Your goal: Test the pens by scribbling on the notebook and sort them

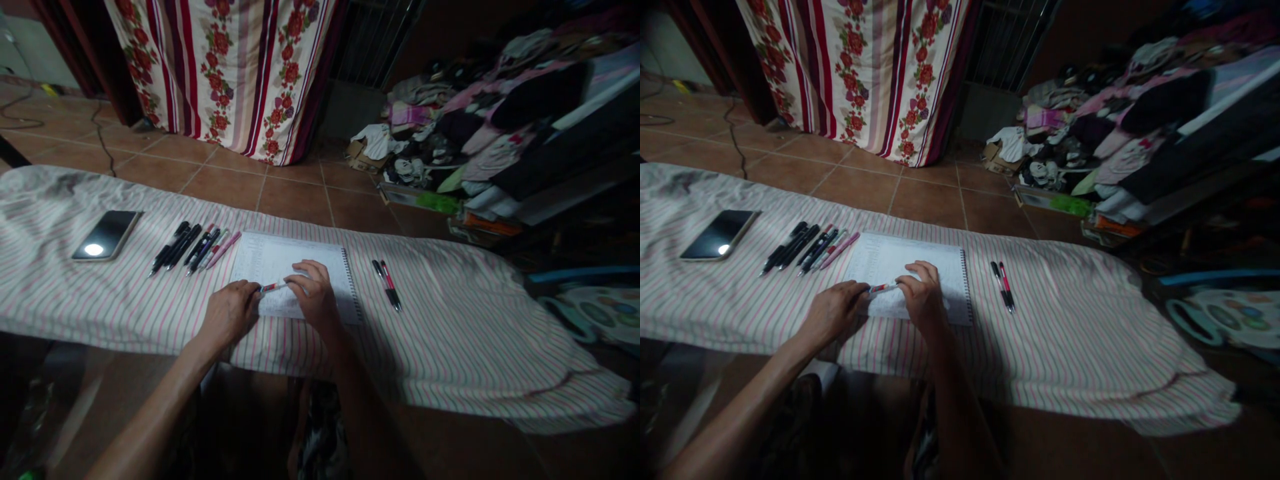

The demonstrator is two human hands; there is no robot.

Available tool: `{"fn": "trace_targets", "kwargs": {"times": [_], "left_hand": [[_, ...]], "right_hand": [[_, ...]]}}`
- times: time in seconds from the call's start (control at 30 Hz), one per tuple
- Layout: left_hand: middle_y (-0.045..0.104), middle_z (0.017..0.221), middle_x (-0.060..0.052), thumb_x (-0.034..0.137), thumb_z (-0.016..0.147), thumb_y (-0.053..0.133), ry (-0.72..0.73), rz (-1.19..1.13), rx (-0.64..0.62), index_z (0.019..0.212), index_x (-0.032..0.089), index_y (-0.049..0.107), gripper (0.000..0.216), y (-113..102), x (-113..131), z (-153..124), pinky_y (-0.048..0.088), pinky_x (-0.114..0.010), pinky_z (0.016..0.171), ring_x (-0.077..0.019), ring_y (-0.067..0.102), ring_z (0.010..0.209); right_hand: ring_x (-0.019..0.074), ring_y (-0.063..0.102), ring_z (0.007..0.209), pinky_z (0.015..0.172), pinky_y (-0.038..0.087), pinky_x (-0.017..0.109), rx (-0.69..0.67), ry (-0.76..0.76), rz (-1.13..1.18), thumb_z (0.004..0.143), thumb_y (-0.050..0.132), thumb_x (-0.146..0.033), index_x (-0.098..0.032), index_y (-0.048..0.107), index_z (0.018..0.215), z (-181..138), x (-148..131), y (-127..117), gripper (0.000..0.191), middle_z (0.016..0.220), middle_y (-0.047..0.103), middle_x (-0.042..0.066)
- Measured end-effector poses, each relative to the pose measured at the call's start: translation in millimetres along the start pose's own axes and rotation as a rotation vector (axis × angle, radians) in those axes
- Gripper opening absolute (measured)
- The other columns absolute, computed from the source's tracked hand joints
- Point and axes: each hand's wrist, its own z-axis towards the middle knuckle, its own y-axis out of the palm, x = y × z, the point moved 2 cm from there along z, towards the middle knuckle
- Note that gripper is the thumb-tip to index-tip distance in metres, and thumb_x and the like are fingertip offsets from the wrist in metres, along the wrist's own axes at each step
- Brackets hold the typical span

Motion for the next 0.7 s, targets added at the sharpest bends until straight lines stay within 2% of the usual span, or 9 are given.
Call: {"fn": "trace_targets", "kwargs": {"times": [0.27, 0.53, 0.7], "left_hand": [[0.064, 0.087, -0.007, 0.027, 0.087, 0.035, 0.009, 0.016, 0.024, 0.095, 0.018, 0.061, 0.028, -2.8, -7.3, -0.6, 0.042, -0.030, 0.069, -0.0214, 0.059, 0.083], [0.063, 0.085, -0.008, 0.029, 0.088, 0.037, 0.044, 0.032, 0.025, 0.095, 0.017, 0.061, 0.027, -3.7, -21.5, -0.8, 0.043, -0.030, 0.068, -0.0216, 0.059, 0.082], [0.064, 0.086, -0.009, 0.028, 0.088, 0.036, 0.036, 0.034, 0.036, 0.098, 0.016, 0.060, 0.029, -4.7, -24.1, -1.0, 0.043, -0.029, 0.068, -0.0215, 0.060, 0.082]], "right_hand": [[0.0232, 0.047, 0.103, 0.092, 0.043, 0.039, 0.054, 0.032, -0.052, 0.078, 0.058, -0.017, -0.020, 0.070, 0.076, -0.3, 11.0, -9.0, 0.013, 0.094, 0.063, 0.008], [0.0228, 0.051, 0.096, 0.089, 0.043, 0.040, 0.144, 0.082, -0.142, 0.077, 0.059, -0.019, -0.019, 0.070, 0.075, -8.2, 43.9, -32.2, 0.011, 0.088, 0.064, 0.008], [0.0223, 0.054, 0.090, 0.086, 0.043, 0.038, 0.183, 0.148, -0.189, 0.077, 0.057, -0.019, -0.017, 0.069, 0.075, -10.8, 48.4, -30.6, 0.012, 0.082, 0.065, 0.008]]}}
